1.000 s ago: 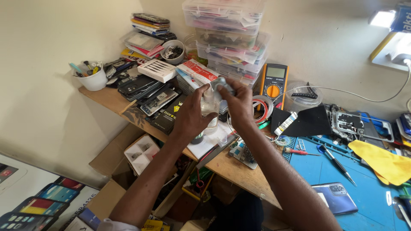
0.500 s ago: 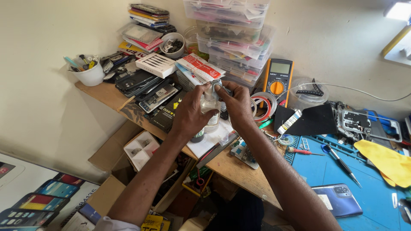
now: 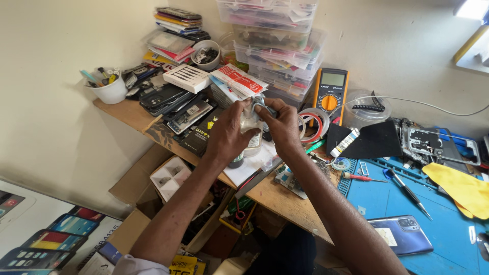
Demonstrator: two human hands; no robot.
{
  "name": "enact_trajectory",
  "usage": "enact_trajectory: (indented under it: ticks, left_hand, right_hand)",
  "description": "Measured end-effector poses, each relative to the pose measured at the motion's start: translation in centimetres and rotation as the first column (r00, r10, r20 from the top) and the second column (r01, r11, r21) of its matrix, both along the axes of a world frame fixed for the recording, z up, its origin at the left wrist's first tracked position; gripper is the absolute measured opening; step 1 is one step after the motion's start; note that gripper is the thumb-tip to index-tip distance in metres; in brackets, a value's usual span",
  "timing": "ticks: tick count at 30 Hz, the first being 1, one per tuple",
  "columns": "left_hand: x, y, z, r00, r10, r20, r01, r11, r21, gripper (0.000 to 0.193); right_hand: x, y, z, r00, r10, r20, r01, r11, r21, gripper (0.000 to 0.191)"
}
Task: The person works on a smartphone at a repair bench, marking the back cover with a marker and prying the back cover open. They wipe the cover with a yellow cloth, apply liquid from a bottle, wipe the phone with a white cloth, and press the back cover back into place.
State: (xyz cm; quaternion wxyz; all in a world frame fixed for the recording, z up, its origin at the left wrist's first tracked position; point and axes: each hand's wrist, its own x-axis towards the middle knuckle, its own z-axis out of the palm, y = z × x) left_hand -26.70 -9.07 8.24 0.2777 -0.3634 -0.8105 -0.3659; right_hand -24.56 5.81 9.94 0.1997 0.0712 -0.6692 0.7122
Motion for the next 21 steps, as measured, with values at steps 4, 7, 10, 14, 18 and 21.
enact_trajectory:
  ticks: [4,7,10,14,18,21]
  left_hand:
    - [0.0,-0.3,-0.4,0.997,-0.026,0.070,0.024,0.999,0.037,0.079]
    - [-0.6,-0.1,-0.8,0.999,-0.033,0.010,0.033,0.999,0.021,0.070]
    - [-1.5,0.0,-1.8,0.984,-0.071,-0.165,0.080,0.996,0.047,0.089]
    - [1.9,-1.0,-1.6,0.980,0.183,0.079,-0.174,0.979,-0.103,0.112]
    - [9.6,3.7,-3.0,0.984,-0.172,0.043,0.171,0.985,0.029,0.057]
    - [14.9,11.0,-5.0,0.794,-0.387,0.469,0.507,0.847,-0.158,0.058]
  right_hand:
    - [0.6,-0.6,0.6,0.995,-0.062,-0.084,0.066,0.997,0.041,0.021]
    - [0.5,-1.0,1.0,0.967,-0.192,-0.168,0.225,0.952,0.207,0.021]
    - [0.2,-0.6,1.2,0.925,-0.315,-0.214,0.380,0.804,0.458,0.029]
    - [2.9,2.1,-0.2,0.890,-0.412,-0.197,0.452,0.854,0.257,0.040]
    - [13.7,7.9,-4.3,0.928,-0.314,-0.199,0.358,0.900,0.249,0.030]
    - [23.2,13.7,-7.2,0.924,-0.372,-0.086,0.344,0.909,-0.236,0.024]
